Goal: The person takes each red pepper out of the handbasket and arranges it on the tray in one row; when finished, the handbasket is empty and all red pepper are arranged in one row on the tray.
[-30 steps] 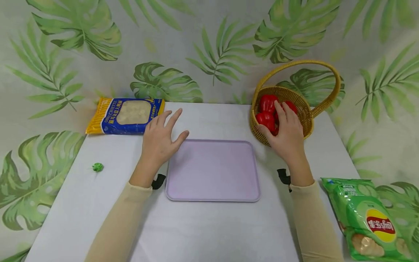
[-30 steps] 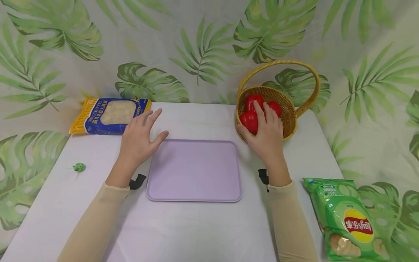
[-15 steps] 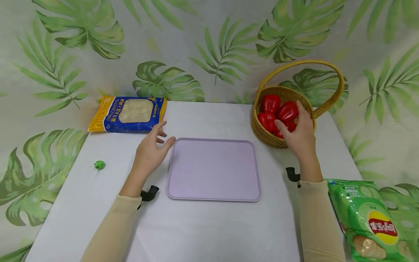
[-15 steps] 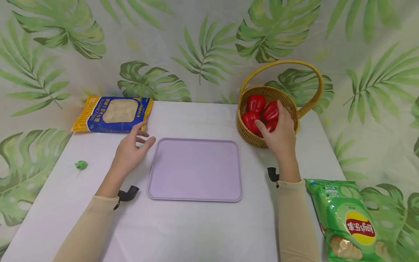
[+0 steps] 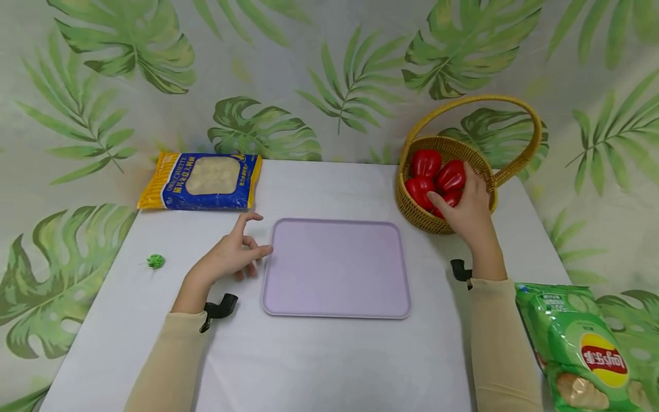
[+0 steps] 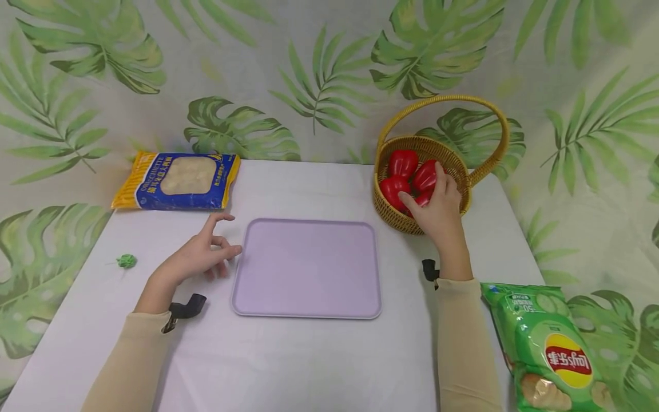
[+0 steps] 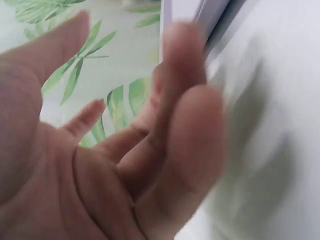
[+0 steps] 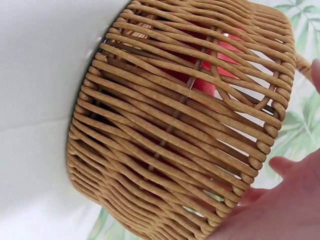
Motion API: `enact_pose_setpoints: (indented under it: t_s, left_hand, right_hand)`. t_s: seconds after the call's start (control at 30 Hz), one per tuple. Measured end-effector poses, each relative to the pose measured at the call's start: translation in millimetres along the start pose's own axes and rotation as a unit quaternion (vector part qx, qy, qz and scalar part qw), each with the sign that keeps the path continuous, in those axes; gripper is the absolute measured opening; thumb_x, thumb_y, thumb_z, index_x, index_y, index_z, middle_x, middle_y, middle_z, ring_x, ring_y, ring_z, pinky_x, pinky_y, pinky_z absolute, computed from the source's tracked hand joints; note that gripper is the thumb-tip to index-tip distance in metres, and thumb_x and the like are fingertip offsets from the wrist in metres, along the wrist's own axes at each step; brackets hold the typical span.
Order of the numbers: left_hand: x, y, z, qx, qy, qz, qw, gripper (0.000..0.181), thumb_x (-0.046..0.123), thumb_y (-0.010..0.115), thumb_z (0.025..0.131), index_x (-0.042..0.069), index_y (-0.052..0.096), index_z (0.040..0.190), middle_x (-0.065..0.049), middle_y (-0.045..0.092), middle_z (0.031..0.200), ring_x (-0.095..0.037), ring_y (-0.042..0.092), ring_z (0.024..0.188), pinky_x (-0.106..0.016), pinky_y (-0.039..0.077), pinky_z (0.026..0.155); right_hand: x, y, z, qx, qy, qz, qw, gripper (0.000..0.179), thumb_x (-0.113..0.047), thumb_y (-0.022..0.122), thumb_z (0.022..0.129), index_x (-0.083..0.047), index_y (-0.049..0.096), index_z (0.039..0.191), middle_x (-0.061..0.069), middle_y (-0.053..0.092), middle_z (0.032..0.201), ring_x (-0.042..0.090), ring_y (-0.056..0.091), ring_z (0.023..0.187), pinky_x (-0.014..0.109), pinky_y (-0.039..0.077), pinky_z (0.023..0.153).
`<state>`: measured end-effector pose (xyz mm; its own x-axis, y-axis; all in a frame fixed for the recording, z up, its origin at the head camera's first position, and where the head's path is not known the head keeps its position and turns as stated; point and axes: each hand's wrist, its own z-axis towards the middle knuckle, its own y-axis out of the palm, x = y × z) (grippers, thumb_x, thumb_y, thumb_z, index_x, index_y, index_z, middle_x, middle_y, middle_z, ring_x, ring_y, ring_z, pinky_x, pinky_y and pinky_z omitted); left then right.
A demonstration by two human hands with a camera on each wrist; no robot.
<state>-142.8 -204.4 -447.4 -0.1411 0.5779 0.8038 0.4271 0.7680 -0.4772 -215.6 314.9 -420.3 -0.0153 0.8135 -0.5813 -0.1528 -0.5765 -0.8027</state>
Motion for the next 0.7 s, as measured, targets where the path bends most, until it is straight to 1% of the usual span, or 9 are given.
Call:
enact_pose_setpoints:
  t_s: [0.1,0.2,0.37,0.43,0.53,0.7]
  left_hand:
    - [-2.6,-2.8,-3.8,-0.045,-0.011,0.001,0.9989,0.082,0.047,0.074,0.098,0.034,0.021,0.159,-0.013,0.073,0.094,-0.030,0.071,0.062,-0.043,0.058,0.057]
    - [-5.0,-3.7,-6.2,-0.087,-0.015,-0.001,0.9961,0.080,0.045,0.077,0.097,0.034,0.024,0.157,-0.013,0.073,0.092,-0.030,0.073,0.062,-0.041,0.058,0.056]
    - [-8.3,-0.2,-6.1,-0.143,-0.020,-0.011,0.9895,0.079,0.038,0.081,0.095,0.033,0.027,0.153,-0.011,0.072,0.085,-0.029,0.075,0.062,-0.035,0.056,0.052]
    - [-9.5,2.2,-5.1,-0.157,-0.020,-0.012,0.9873,0.077,0.037,0.082,0.094,0.032,0.030,0.151,-0.010,0.072,0.082,-0.029,0.075,0.061,-0.033,0.054,0.050]
    - [-10.8,6.0,-3.2,-0.169,-0.017,-0.013,0.9853,0.074,0.034,0.083,0.094,0.030,0.032,0.148,-0.009,0.073,0.079,-0.028,0.076,0.060,-0.031,0.053,0.049]
    - [-12.9,10.5,-0.8,-0.172,-0.020,-0.013,0.9848,0.072,0.031,0.084,0.093,0.029,0.035,0.146,-0.009,0.074,0.077,-0.025,0.075,0.057,-0.028,0.051,0.047]
  right_hand:
    - [1.1,1.2,2.6,-0.010,0.005,-0.007,0.9999,0.112,-0.064,0.066,0.094,-0.017,0.000,0.171,0.028,0.014,0.173,0.056,0.016,0.157,0.084,0.038,0.107]
    - [1.4,1.3,3.7,-0.018,0.009,-0.009,0.9997,0.115,-0.063,0.069,0.093,-0.016,-0.001,0.171,0.029,0.015,0.173,0.056,0.017,0.157,0.083,0.038,0.107]
    - [0.8,-3.2,3.2,-0.041,0.010,0.000,0.9991,0.116,-0.055,0.075,0.092,-0.013,0.001,0.171,0.030,0.020,0.171,0.054,0.023,0.156,0.081,0.040,0.108]
    - [0.8,-5.0,3.1,-0.055,0.010,0.002,0.9985,0.116,-0.051,0.078,0.092,-0.010,0.003,0.170,0.031,0.023,0.169,0.053,0.026,0.154,0.079,0.041,0.109]
    - [2.0,-7.0,4.4,-0.075,0.011,-0.001,0.9971,0.115,-0.046,0.080,0.091,-0.008,0.005,0.169,0.033,0.026,0.166,0.054,0.030,0.150,0.078,0.042,0.109]
    - [5.0,-8.7,8.9,-0.102,0.016,-0.012,0.9946,0.116,-0.044,0.081,0.091,-0.006,0.005,0.169,0.037,0.028,0.164,0.059,0.036,0.145,0.078,0.042,0.109]
